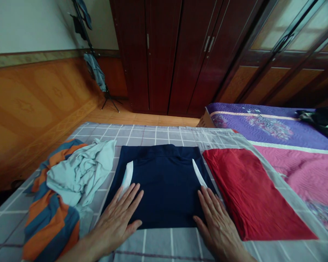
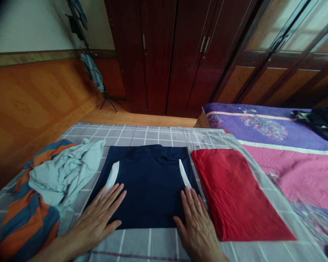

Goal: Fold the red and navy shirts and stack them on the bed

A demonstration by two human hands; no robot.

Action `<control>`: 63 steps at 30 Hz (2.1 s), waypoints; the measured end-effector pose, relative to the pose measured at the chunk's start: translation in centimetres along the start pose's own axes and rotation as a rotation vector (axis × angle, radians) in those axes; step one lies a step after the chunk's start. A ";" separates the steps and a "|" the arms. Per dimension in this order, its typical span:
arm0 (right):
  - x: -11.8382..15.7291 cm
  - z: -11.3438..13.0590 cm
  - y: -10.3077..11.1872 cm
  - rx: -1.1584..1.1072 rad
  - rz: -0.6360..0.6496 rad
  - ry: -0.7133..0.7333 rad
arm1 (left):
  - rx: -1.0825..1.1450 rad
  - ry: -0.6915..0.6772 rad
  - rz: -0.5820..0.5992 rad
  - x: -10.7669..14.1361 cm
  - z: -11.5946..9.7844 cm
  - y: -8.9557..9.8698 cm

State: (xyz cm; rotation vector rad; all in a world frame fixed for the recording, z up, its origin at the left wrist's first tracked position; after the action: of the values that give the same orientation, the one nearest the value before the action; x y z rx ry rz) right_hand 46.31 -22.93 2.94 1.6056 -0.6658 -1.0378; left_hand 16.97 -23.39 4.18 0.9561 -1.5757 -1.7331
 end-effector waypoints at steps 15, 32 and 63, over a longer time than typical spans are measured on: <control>-9.0 12.5 3.6 -0.535 0.336 0.546 | 0.100 0.096 0.069 -3.5 3.9 -0.3; -8.7 16.4 0.2 -0.699 0.385 0.731 | 0.174 0.445 0.180 -11.4 17.3 -3.9; -2.4 -6.0 1.0 -0.109 -0.013 -0.403 | 0.342 0.055 -0.140 -8.6 5.0 0.8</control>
State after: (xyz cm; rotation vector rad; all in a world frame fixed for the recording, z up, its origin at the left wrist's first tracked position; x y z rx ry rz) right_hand 50.57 -18.41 4.99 1.3180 -0.8502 -1.4011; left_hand 17.63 -13.60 6.08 1.2949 -1.8435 -1.5385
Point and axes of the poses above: each hand's wrist, its own x-axis away from the middle knuckle, its own y-axis out of the back of the hand, z = x × y, the point moved 6 cm from there along -x, towards the middle knuckle, and after that the axes turned 2 degrees about y, right-handed, at the moved point
